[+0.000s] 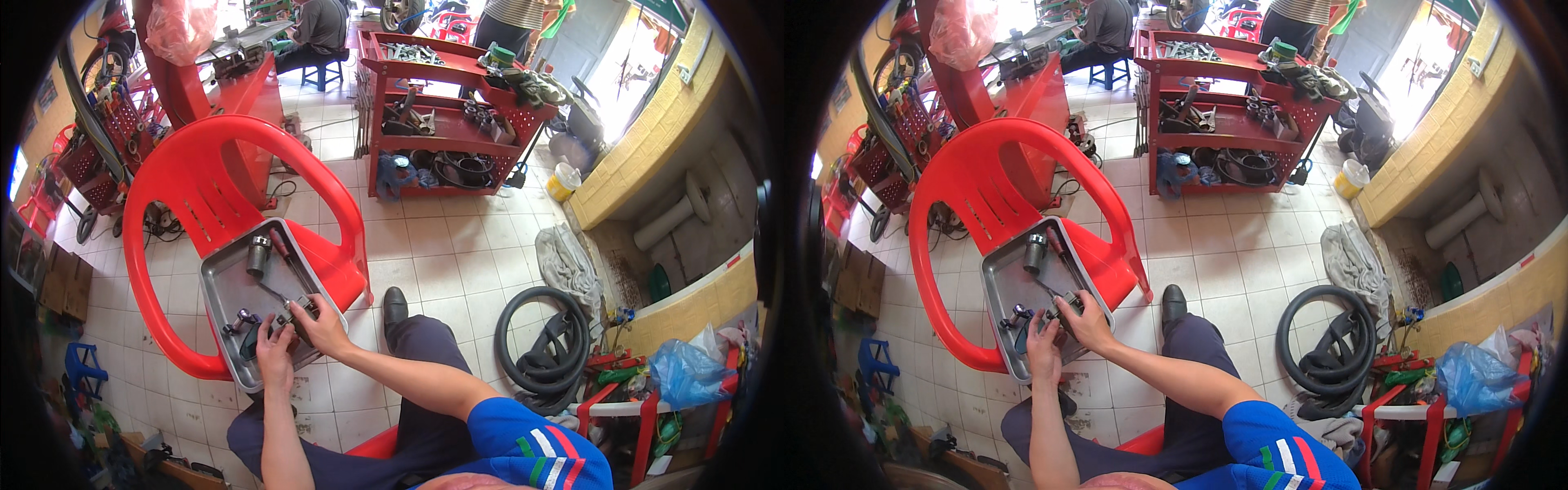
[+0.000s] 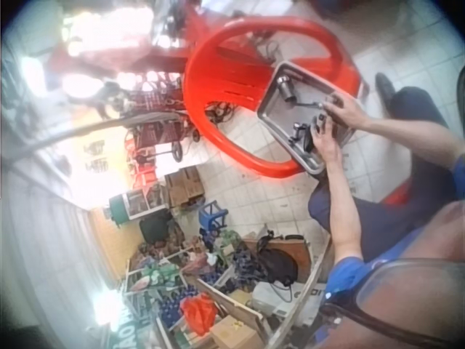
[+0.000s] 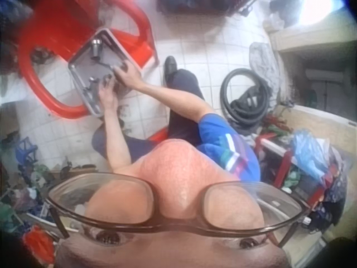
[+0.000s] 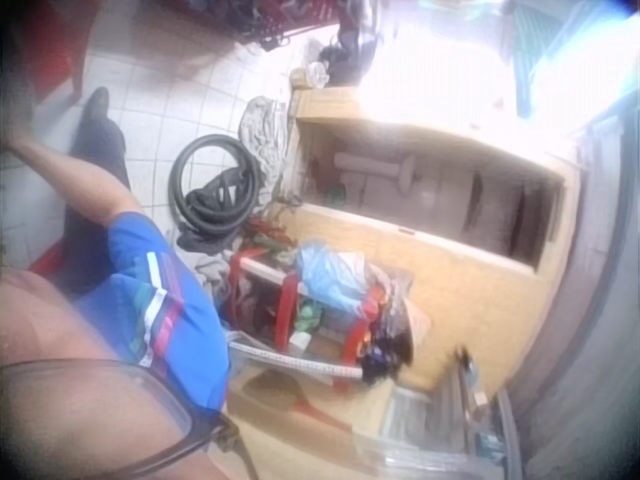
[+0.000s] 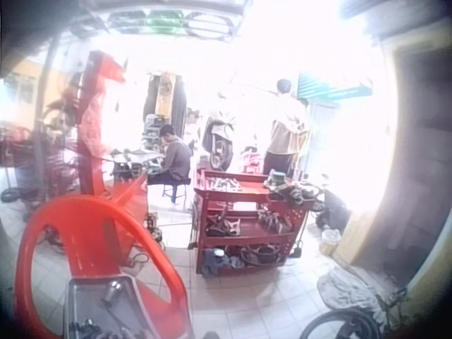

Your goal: The person manipulates small mechanical components on a metal tray, turning them over and inspecting the assembly by hand.

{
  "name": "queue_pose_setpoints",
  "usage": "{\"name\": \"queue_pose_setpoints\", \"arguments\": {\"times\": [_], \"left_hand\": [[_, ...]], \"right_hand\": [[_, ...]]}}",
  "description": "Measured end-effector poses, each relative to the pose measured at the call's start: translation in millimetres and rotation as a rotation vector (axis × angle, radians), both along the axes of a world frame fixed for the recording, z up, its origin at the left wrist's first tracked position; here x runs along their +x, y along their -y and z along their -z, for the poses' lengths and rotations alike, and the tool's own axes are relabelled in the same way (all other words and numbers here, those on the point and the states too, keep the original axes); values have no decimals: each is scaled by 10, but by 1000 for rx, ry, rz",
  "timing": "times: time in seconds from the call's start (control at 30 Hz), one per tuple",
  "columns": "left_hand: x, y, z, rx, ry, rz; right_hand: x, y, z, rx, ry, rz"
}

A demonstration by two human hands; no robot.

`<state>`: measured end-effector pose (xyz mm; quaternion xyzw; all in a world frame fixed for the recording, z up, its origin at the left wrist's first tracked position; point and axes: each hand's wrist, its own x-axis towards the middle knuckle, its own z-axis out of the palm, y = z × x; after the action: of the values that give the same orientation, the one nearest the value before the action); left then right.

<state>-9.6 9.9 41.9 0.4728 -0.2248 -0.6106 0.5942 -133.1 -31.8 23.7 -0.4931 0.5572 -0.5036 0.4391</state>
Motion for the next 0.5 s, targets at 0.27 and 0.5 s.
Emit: {"name": "queue_pose_setpoints", "arguments": {"times": [0.27, 0.5], "left_hand": [[13, -1, -31, 30, 32, -18], [-11, -13, 59, -11, 19, -29]], "right_hand": [[9, -23, -78, 46, 35, -34], [-7, -43, -80, 39, 27, -37]]}}
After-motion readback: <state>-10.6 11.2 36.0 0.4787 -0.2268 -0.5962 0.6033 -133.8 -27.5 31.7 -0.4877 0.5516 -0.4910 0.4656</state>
